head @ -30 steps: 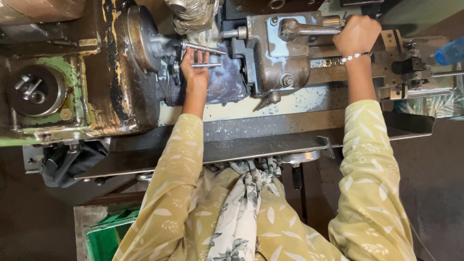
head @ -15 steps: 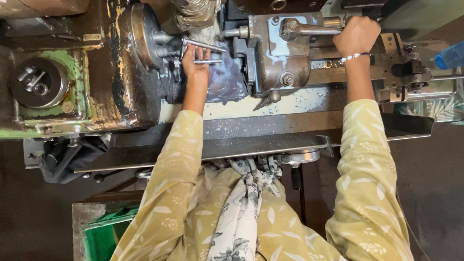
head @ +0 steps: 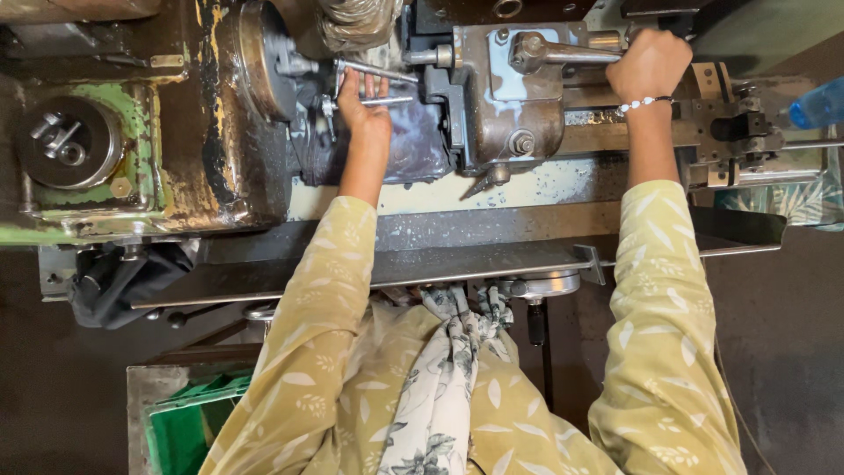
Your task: The person repeatedly picks up metal rods from a green bin, inserts them into a metal forming machine, and operates the machine to shape the rods. The person then removes the shaped rods and places them back into the bin. This cycle is repeated multiple times throughout the video.
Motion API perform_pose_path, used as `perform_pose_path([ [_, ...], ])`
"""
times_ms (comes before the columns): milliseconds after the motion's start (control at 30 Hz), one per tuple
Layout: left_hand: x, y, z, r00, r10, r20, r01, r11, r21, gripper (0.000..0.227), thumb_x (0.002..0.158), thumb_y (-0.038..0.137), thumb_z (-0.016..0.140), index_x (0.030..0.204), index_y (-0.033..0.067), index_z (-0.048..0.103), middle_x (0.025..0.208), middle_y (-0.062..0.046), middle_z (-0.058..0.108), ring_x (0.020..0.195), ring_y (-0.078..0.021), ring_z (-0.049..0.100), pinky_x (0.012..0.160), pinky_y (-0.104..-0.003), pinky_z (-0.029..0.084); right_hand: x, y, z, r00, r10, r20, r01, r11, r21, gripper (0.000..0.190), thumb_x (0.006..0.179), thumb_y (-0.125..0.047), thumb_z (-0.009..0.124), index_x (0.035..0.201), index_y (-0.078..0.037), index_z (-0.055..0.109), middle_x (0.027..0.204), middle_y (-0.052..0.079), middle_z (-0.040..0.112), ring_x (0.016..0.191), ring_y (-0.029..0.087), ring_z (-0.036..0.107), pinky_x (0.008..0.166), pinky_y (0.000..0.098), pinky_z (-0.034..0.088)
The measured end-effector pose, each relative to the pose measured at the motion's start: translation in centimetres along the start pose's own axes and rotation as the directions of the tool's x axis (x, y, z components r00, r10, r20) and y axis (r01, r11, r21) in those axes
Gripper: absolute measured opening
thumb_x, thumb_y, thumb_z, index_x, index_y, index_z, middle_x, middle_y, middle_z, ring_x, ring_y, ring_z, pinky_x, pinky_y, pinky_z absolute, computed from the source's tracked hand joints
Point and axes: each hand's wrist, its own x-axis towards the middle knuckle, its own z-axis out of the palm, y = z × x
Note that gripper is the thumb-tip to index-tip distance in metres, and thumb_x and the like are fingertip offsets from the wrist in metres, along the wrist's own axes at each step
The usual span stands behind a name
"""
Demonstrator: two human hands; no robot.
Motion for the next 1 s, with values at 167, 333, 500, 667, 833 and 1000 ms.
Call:
perform_pose_path([
  [167,1.7,0.0,0.0,0.998,0.032,-0.057,-0.032,0.999,0.001,0.030,0.091,0.023,0.073,0.118,0.0120,0.064,0.124,-0.004,0.059,0.117,-0.0265,0.054,0.103,-0.056,0.047,0.2,-0.3,0.0,0.999,0.016,0.035,-0.016,1.000,-0.002,0.012,0.061,-0.017,0.082,0.069,-0.013,0.074,0.068,0.016,0.070,0.064,0.032,0.072,0.062,0.0360,0.056],
  [333,3.0,2.4,-0.3,0.992,0.005,-0.124,-0.005,1.000,0.002,0.030,0.093,0.026,0.071,0.118,0.0117,0.065,0.123,-0.003,0.057,0.114,-0.0258,0.052,0.103,-0.055,0.049,0.3,-0.2,0.0,0.997,0.032,0.073,-0.029,0.999,-0.042,0.014,0.065,-0.021,0.083,0.068,-0.011,0.075,0.070,0.017,0.071,0.065,0.032,0.073,0.062,0.0361,0.057],
  [500,2.9,3.1,-0.6,0.990,-0.033,-0.140,0.037,0.999,0.026,0.028,0.094,0.027,0.070,0.118,0.0139,0.065,0.125,0.000,0.053,0.112,-0.0266,0.050,0.101,-0.054,0.052,0.1,0.1,0.3,0.994,0.034,0.102,-0.034,0.999,-0.006,0.009,0.067,-0.017,0.081,0.073,-0.012,0.076,0.075,0.016,0.073,0.071,0.032,0.073,0.068,0.0359,0.058],
  [667,2.7,2.6,1.1,0.979,-0.091,-0.182,0.071,0.991,-0.109,0.025,0.096,0.026,0.067,0.115,0.0107,0.064,0.123,-0.003,0.053,0.110,-0.0281,0.053,0.099,-0.062,0.057,1.1,-0.5,-0.6,0.983,0.065,0.171,-0.050,0.995,-0.089,0.021,0.067,-0.026,0.086,0.073,-0.009,0.077,0.072,0.017,0.073,0.068,0.032,0.074,0.064,0.0371,0.058],
  [833,3.1,2.5,1.8,0.974,-0.114,-0.194,0.078,0.980,-0.182,0.020,0.096,0.023,0.061,0.113,0.0142,0.066,0.121,-0.003,0.053,0.110,-0.0298,0.055,0.096,-0.062,0.056,-3.5,-2.0,-2.7,0.973,0.162,0.163,-0.153,0.986,-0.066,0.030,0.071,-0.033,0.089,0.075,-0.006,0.076,0.071,0.017,0.073,0.065,0.033,0.074,0.061,0.0395,0.058],
  [1000,3.7,2.5,1.6,0.967,-0.156,-0.204,0.106,0.966,-0.235,0.021,0.098,0.027,0.065,0.114,0.0135,0.064,0.124,-0.001,0.054,0.117,-0.0316,0.054,0.097,-0.065,0.055,-5.6,-2.4,-3.3,0.990,0.121,0.068,-0.117,0.991,-0.060,0.017,0.077,-0.025,0.085,0.076,-0.011,0.076,0.075,0.014,0.073,0.070,0.033,0.073,0.065,0.0402,0.057],
])
